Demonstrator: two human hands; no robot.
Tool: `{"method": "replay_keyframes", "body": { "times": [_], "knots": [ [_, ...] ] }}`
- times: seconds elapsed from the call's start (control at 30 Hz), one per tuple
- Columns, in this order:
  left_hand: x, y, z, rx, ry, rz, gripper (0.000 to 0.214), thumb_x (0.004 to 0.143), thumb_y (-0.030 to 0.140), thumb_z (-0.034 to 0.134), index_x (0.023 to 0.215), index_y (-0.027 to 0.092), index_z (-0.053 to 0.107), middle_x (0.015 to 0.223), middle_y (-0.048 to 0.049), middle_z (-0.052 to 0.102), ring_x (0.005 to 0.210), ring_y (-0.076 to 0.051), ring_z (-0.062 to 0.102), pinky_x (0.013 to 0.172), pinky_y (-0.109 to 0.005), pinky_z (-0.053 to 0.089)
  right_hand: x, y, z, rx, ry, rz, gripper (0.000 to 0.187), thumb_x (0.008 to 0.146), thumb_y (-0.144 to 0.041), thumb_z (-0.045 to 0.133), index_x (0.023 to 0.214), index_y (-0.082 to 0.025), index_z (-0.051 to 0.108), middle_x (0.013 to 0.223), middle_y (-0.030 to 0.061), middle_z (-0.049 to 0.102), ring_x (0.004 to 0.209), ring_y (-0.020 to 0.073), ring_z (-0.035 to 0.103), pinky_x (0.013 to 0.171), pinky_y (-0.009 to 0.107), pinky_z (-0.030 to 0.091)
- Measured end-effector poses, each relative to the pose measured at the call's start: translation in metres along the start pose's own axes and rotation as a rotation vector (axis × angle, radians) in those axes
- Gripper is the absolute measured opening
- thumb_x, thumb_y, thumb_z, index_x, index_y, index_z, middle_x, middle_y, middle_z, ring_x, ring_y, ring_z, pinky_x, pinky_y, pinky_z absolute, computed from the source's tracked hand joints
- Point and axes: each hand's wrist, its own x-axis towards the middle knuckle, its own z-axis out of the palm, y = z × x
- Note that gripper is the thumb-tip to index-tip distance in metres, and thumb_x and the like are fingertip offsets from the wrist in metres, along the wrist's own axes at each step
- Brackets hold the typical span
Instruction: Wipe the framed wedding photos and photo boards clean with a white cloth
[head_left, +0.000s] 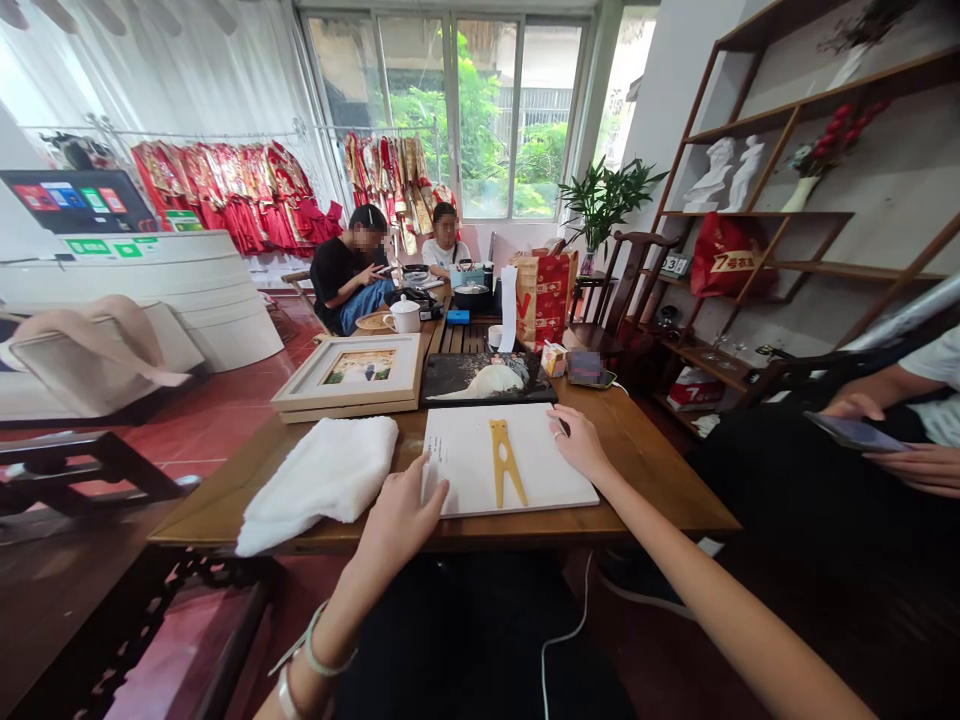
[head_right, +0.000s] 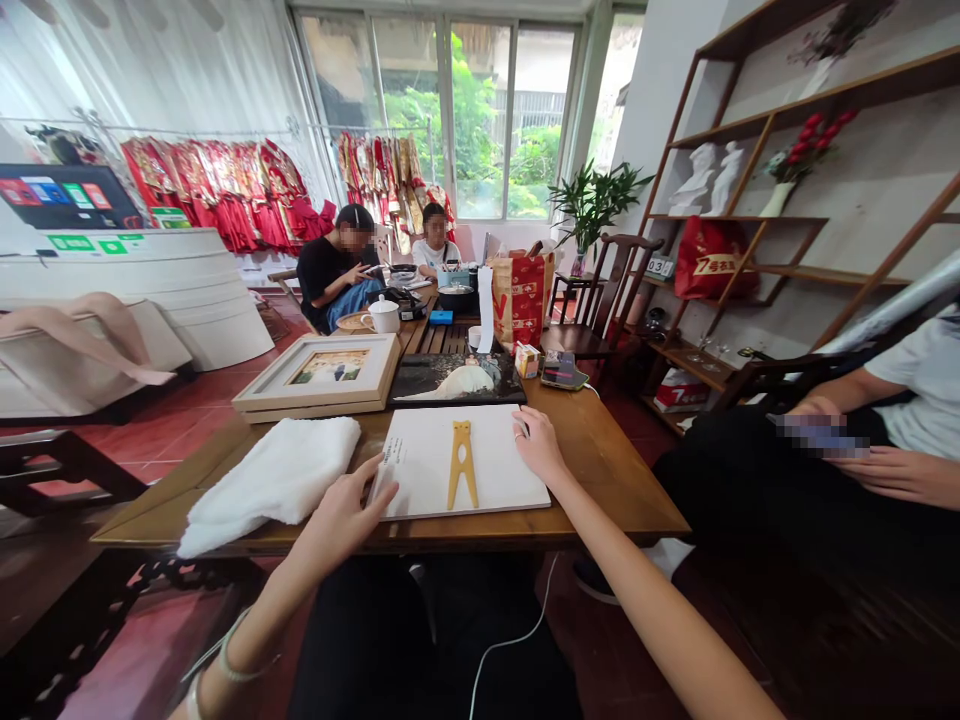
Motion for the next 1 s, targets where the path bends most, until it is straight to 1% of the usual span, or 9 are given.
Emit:
{"method": "replay_keyframes", "body": {
  "times": [0.1,0.2,0.33,0.43,0.57,0.63,0.73,0.9,1.0],
  "knots": [
    [0.006,0.003,0.001,-0.448,-0.020,-0.174,0.049,0.079,0.031,0.062,0.124,0.017,0.051,0.111,-0.0112,0.066,0.110,-0.027,0.058,0.096,-0.038,0.042,0.000,-0.002,-0.001,-0.032,-0.026,0.048,0.032,0.079,-0.015,0.049,0.104,-0.018,0.068,0.109,0.0111,0.069,0.107,0.0251,0.061,0.097,0.042,0.044],
    [0.009,0.007,-0.002,-0.791,0.046,-0.396,0.050,0.080,0.022,0.062,0.128,0.017,0.046,0.101,-0.0098,0.068,0.101,-0.021,0.063,0.085,-0.032,0.048,0.000,-0.004,-0.002,-0.018,-0.035,0.114,0.031,0.079,-0.016,0.049,0.104,-0.018,0.068,0.110,0.0110,0.069,0.105,0.0251,0.061,0.095,0.041,0.045],
    [0.007,0.014,-0.006,-1.201,0.121,-0.576,0.025,0.084,0.012,0.051,0.108,0.010,0.057,0.098,-0.0122,0.068,0.092,-0.017,0.066,0.073,-0.024,0.052,0.001,-0.003,-0.002,0.015,-0.023,0.148,0.031,0.079,-0.016,0.048,0.104,-0.016,0.067,0.110,0.0115,0.069,0.104,0.0243,0.062,0.094,0.040,0.046],
    [-0.001,0.021,0.003,-1.360,0.117,-0.456,0.020,0.085,0.022,0.051,0.096,0.010,0.063,0.106,-0.0127,0.067,0.101,-0.020,0.063,0.078,-0.024,0.053,0.001,0.000,-0.001,0.028,-0.015,0.136,0.030,0.079,-0.017,0.048,0.102,-0.018,0.067,0.106,0.0097,0.070,0.102,0.0235,0.063,0.093,0.041,0.046],
    [-0.011,0.034,0.037,-1.300,0.163,-0.134,0.046,0.070,0.024,0.072,0.114,0.019,0.057,0.121,-0.0058,0.063,0.120,-0.023,0.052,0.093,-0.028,0.049,0.001,0.005,0.002,0.051,-0.008,0.152,0.028,0.080,-0.019,0.047,0.101,-0.018,0.066,0.104,0.0095,0.070,0.101,0.0234,0.063,0.092,0.042,0.046],
    [-0.011,0.043,0.057,-1.221,0.258,-0.091,0.062,0.065,0.018,0.077,0.121,0.024,0.051,0.126,-0.0043,0.059,0.123,-0.022,0.050,0.098,-0.029,0.045,0.002,0.008,0.004,0.087,0.000,0.157,0.028,0.080,-0.019,0.047,0.102,-0.020,0.065,0.106,0.0092,0.069,0.102,0.0229,0.062,0.093,0.042,0.046],
    [-0.002,0.061,0.077,-1.153,0.391,-0.084,0.058,0.074,0.017,0.070,0.126,0.025,0.044,0.133,-0.0052,0.054,0.124,-0.020,0.049,0.103,-0.032,0.042,0.004,0.010,0.006,0.184,0.004,0.175,0.030,0.080,-0.018,0.049,0.106,-0.021,0.063,0.112,0.0089,0.068,0.108,0.0216,0.061,0.097,0.042,0.044],
    [0.017,0.086,0.067,-1.166,0.438,-0.070,0.065,0.080,0.004,0.052,0.136,0.029,0.030,0.139,-0.0011,0.048,0.129,-0.015,0.044,0.108,-0.029,0.037,-0.006,-0.016,-0.006,0.313,-0.108,0.293,0.042,0.084,-0.029,0.052,0.125,-0.021,0.053,0.136,0.0129,0.052,0.129,0.0248,0.046,0.106,0.047,0.035],
    [0.021,0.094,0.053,-1.144,0.398,-0.007,0.064,0.081,0.009,0.054,0.138,0.028,0.030,0.141,-0.0014,0.045,0.129,-0.016,0.044,0.107,-0.029,0.037,-0.035,-0.052,-0.029,0.404,-0.200,0.105,0.054,0.086,-0.041,0.052,0.136,-0.025,0.043,0.149,0.0077,0.035,0.140,0.0226,0.026,0.113,0.045,0.024]
  ]
}}
